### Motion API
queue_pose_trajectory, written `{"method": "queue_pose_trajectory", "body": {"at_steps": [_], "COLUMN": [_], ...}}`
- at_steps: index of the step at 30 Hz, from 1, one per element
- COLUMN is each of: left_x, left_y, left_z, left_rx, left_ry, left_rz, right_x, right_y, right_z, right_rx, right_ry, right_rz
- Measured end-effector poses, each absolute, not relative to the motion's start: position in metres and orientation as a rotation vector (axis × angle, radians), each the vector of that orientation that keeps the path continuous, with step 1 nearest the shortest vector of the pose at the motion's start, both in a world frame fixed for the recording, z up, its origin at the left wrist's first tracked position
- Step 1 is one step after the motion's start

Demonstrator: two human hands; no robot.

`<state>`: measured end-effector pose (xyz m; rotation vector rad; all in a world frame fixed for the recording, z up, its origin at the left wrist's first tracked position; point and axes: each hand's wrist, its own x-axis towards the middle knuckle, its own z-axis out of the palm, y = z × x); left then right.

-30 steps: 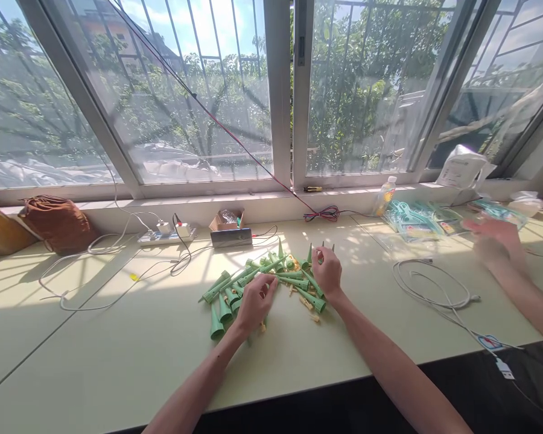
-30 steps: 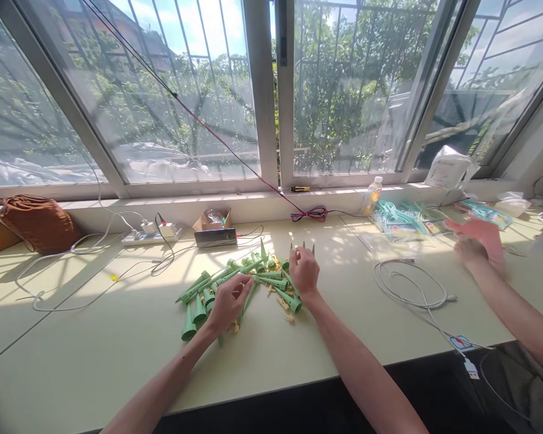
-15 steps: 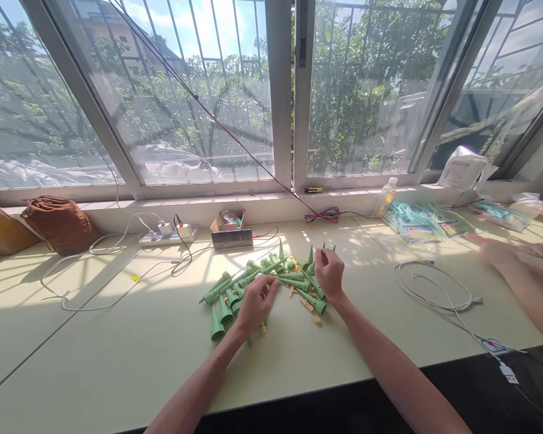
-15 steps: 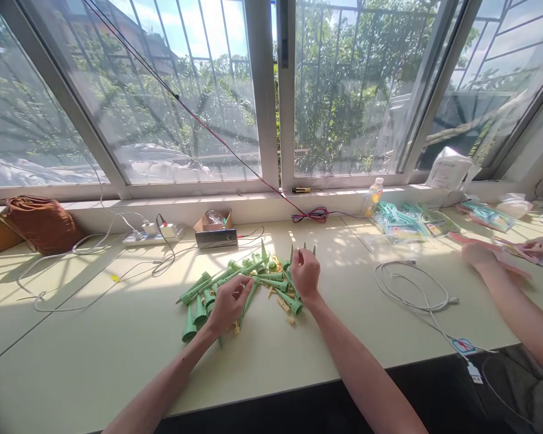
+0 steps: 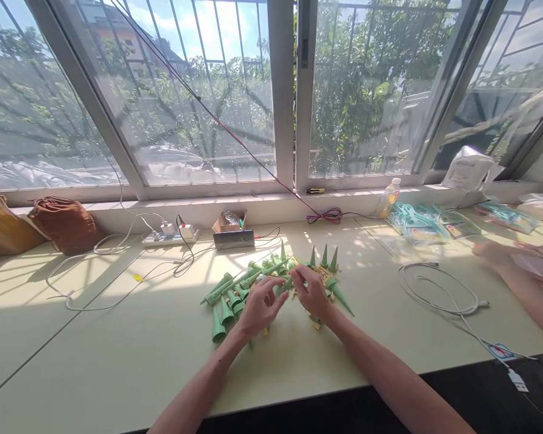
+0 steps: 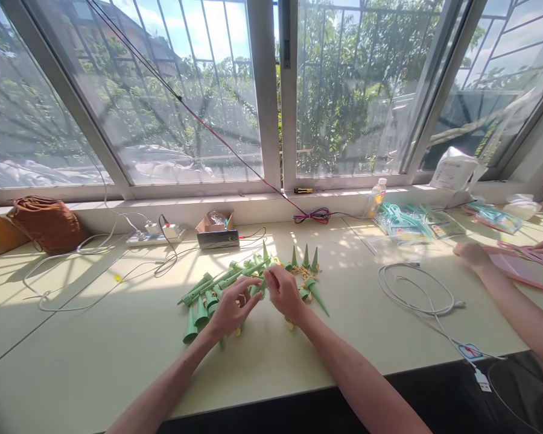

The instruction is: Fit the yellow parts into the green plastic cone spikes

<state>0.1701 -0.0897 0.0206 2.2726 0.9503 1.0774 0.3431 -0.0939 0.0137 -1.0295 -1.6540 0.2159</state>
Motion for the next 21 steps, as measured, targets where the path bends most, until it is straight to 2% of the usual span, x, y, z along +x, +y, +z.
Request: {"method": "queue_pose_trajectory", "body": {"at_steps": [6,17,19,21], "left_x": [0.169,0.168,0.168,0.168], "left_y": [-0.089,-0.085,-0.084,-0.084], "left_z": [0.016,0.013,0.013,0.013], "left_rx": [2.366,2.302,2.260,2.237], "left_ry": [0.949,1.126,1.154,1.164], "left_rz": [1.008,1.124,1.179,1.210], "right_x": [0.337,0.341,0.344,0.351], "right_y": [-0.098,-0.096,-0.098,-0.101], "right_z": [0.012,0.020,0.024,0.033], "right_rx": [-0.858,-1.031,-1.054,-1.067], "right_ry": [-1.752,-1.624,-1.647,-1.753], "right_rz": [0.271,0.325,0.418,0.656]}}
